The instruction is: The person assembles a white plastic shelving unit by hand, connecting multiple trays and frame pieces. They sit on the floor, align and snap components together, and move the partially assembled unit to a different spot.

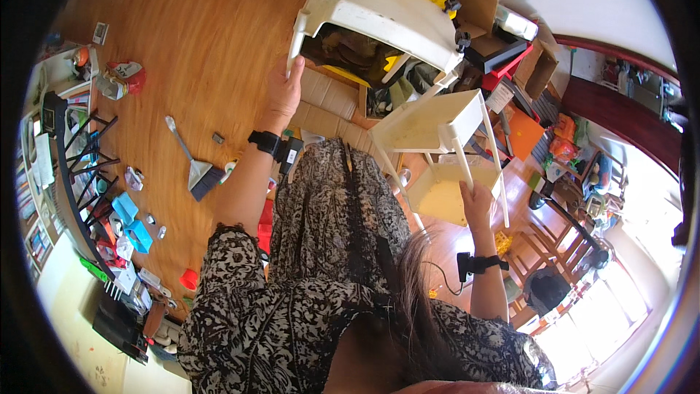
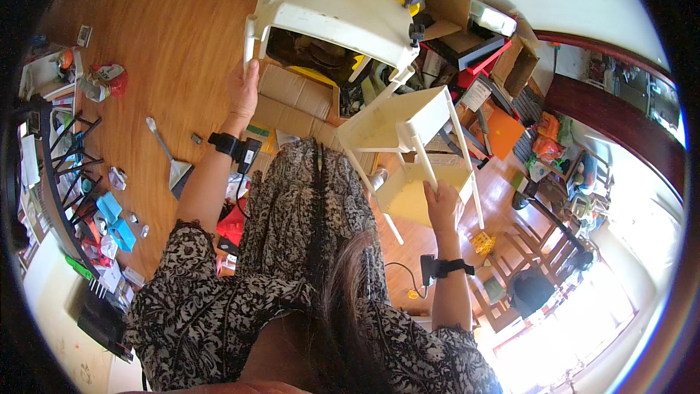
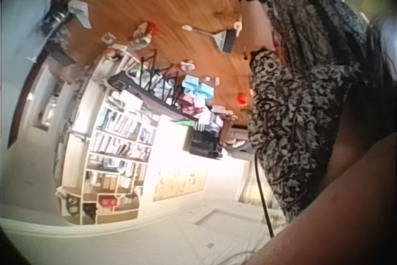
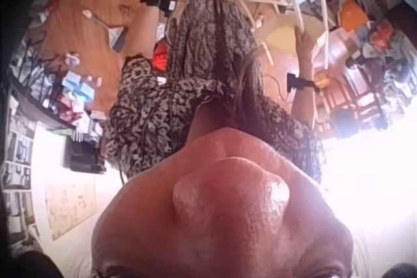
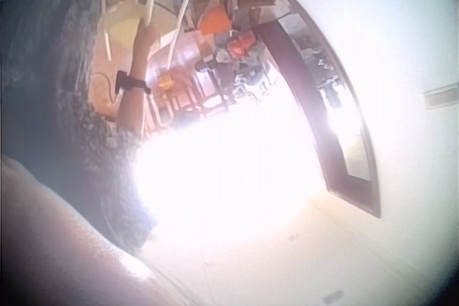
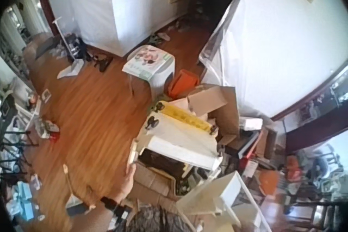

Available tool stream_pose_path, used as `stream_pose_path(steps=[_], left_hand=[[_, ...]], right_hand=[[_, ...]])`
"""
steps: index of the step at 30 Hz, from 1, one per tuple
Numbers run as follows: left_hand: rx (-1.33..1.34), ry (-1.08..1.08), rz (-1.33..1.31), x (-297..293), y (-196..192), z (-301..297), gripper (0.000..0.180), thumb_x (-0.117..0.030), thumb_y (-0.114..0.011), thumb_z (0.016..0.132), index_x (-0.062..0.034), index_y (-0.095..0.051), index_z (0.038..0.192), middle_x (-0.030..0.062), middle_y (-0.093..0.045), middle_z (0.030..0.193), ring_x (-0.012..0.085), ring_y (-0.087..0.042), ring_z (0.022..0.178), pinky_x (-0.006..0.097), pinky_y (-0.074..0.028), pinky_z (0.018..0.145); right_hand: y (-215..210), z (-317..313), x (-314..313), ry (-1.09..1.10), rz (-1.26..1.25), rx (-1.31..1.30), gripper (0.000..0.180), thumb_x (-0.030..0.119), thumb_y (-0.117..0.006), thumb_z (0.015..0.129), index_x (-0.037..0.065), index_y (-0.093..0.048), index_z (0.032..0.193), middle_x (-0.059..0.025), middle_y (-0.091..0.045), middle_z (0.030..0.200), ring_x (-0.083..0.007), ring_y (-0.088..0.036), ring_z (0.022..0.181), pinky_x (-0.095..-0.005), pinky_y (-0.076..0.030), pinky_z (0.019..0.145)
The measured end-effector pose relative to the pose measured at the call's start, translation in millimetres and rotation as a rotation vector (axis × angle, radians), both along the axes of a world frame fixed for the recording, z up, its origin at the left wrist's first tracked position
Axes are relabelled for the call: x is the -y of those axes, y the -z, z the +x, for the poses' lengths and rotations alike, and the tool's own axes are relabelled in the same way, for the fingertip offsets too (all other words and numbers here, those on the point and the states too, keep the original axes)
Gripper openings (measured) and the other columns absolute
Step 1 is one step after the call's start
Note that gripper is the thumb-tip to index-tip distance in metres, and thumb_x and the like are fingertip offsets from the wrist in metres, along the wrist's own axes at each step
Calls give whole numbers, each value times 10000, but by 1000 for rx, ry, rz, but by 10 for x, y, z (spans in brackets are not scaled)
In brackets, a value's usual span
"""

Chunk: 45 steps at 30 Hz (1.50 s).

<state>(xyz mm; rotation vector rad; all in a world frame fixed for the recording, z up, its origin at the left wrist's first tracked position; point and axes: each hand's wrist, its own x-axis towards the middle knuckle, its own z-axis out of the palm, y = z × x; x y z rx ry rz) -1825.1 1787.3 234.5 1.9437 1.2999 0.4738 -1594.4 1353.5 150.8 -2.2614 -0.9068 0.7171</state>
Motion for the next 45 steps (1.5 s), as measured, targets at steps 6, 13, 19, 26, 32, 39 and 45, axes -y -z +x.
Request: stream_pose_path(steps=[6, 13, 19, 26, 32, 39, 45], left_hand=[[-701, 209, 169, -270, 1173, 10, 379, -360, -516, 953, -40, -597, 1140, 229, -591, 1060, 379, -543, 996, 440, -437, 854], [-8, -50, -361, -554, 1222, -204, 581, -351, -509, 952, -32, -381, 1421, 119, -437, 1382, 241, -397, 1286, 309, -307, 1037], [7, -181, -367, -692, 933, 255, 764, -538, -535, 908, 12, -374, 1412, 118, -434, 1414, 224, -397, 1282, 329, -288, 1055], [26, -136, -669, -644, 763, 567, 636, -573, -592, 860, -35, -594, 1199, 87, -587, 1191, 188, -521, 1024, 301, -390, 900], [309, -220, -642, -291, 712, 854, 518, -576, -564, 880, -135, -633, 1142, -40, -608, 1031, 90, -491, 867, 260, -356, 746], [674, -318, -539, -238, 975, 619, 447, -503, -584, 898, -105, -633, 1096, -44, -609, 965, 86, -473, 816, 274, -402, 823], [489, -377, -532, -62, 1036, 539, 406, -467, -559, 921, -115, -592, 1121, -27, -598, 953, 91, -463, 765, 303, -404, 727]], right_hand=[[510, 114, -75, 9, -137, -33, 413, 369, -636, 875, 31, -518, 670, -173, -495, 584, -357, -517, 557, -462, -365, 508], [563, -200, -69, 24, -141, -93, 421, 371, -648, 869, 40, -508, 649, -164, -484, 569, -345, -495, 523, -466, -358, 493], [459, -445, 34, -36, -157, -94, 429, 401, -638, 869, 46, -516, 659, -169, -515, 592, -349, -545, 549, -456, -386, 496], [421, -474, 44, -49, -221, -123, 391, 386, -633, 875, 60, -536, 682, -165, -529, 616, -352, -562, 586, -465, -400, 516], [404, -452, 212, -23, -212, -74, 346, 352, -645, 865, 75, -540, 686, -150, -533, 629, -329, -563, 646, -449, -410, 541], [890, -294, 208, 73, -191, -5, 297, 265, -670, 852, 58, -525, 694, -133, -507, 585, -324, -544, 621, -455, -405, 545], [456, -10, -100, 168, 28, 91, 319, 215, -706, 832, 40, -498, 664, -135, -496, 569, -317, -501, 525, -420, -388, 508]])
